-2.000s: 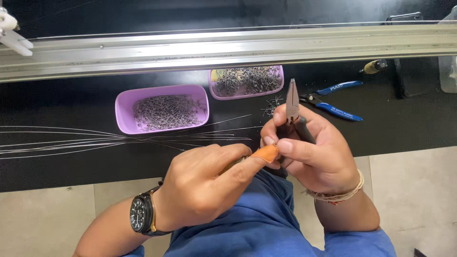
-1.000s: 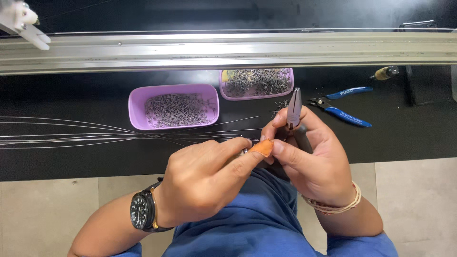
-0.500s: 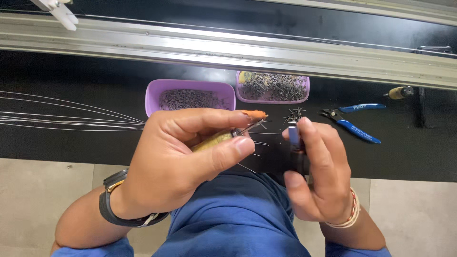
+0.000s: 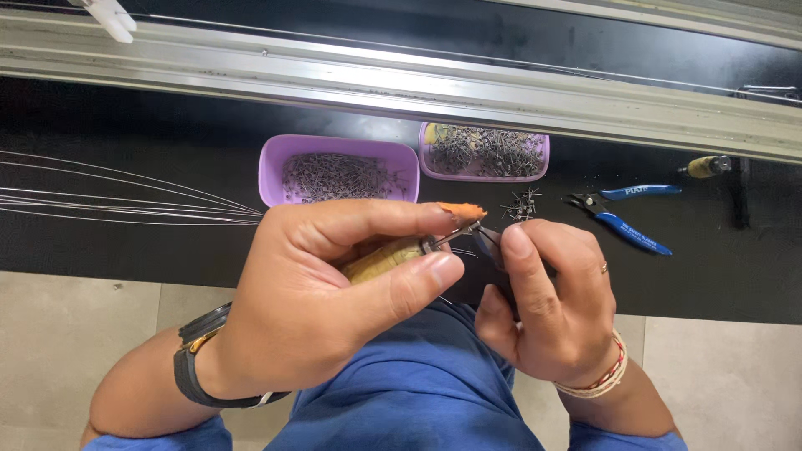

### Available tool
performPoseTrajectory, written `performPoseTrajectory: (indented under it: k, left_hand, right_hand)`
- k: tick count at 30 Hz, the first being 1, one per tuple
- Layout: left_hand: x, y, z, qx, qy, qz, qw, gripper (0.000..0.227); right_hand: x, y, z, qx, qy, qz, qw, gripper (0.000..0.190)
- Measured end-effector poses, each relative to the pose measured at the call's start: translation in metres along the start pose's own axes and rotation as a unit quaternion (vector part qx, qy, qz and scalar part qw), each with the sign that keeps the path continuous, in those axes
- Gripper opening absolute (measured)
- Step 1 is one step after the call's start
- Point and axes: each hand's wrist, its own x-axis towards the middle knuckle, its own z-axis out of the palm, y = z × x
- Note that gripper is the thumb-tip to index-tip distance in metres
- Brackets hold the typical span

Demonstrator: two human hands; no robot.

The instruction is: The person holds a bundle of thin metal wires against a wooden block and uses pliers to cut individual wires into short segments. The cut pieces fall onto the table and into a purple container. The person repeatedly selects wires, cuts them, and drops the pieces.

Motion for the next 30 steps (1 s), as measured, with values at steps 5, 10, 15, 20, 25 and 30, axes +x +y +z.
performPoseTrajectory:
  k: [5,10,15,20,25,30]
  left_hand:
    - [-0.004,-0.004,-0.002,-0.042,0.009,-0.024,0.999,0.023]
    - [-0.006,0.001,-0.004,-0.079,-0.027,-0.021,0.996,0.024]
    - [-0.007,0.002,-0.006,-0.053,-0.019,-0.018,0.998,0.023]
    - [-0.009,-0.001,-0.002,-0.068,-0.016,-0.012,0.997,0.021]
    - [-0.013,0.001,0.001,-0.022,-0.003,0.013,1.000,0.024]
    - [-0.010,0.006,0.004,0.023,-0.001,0.019,1.000,0.021]
  right_hand:
    - [0.009,-0.009,-0.019,0.317,-0.051,0.123,0.939,0.050]
    - [0.017,-0.011,-0.033,0.538,-0.074,0.263,0.798,0.056]
    - [0.008,-0.007,-0.031,0.292,-0.086,0.150,0.941,0.057]
    - [0.005,-0.005,-0.028,0.269,-0.087,0.113,0.953,0.053]
    - [0.000,-0.001,-0.029,0.272,-0.089,0.101,0.953,0.051]
    - [0.006,0.004,-0.036,0.269,-0.098,0.108,0.952,0.060]
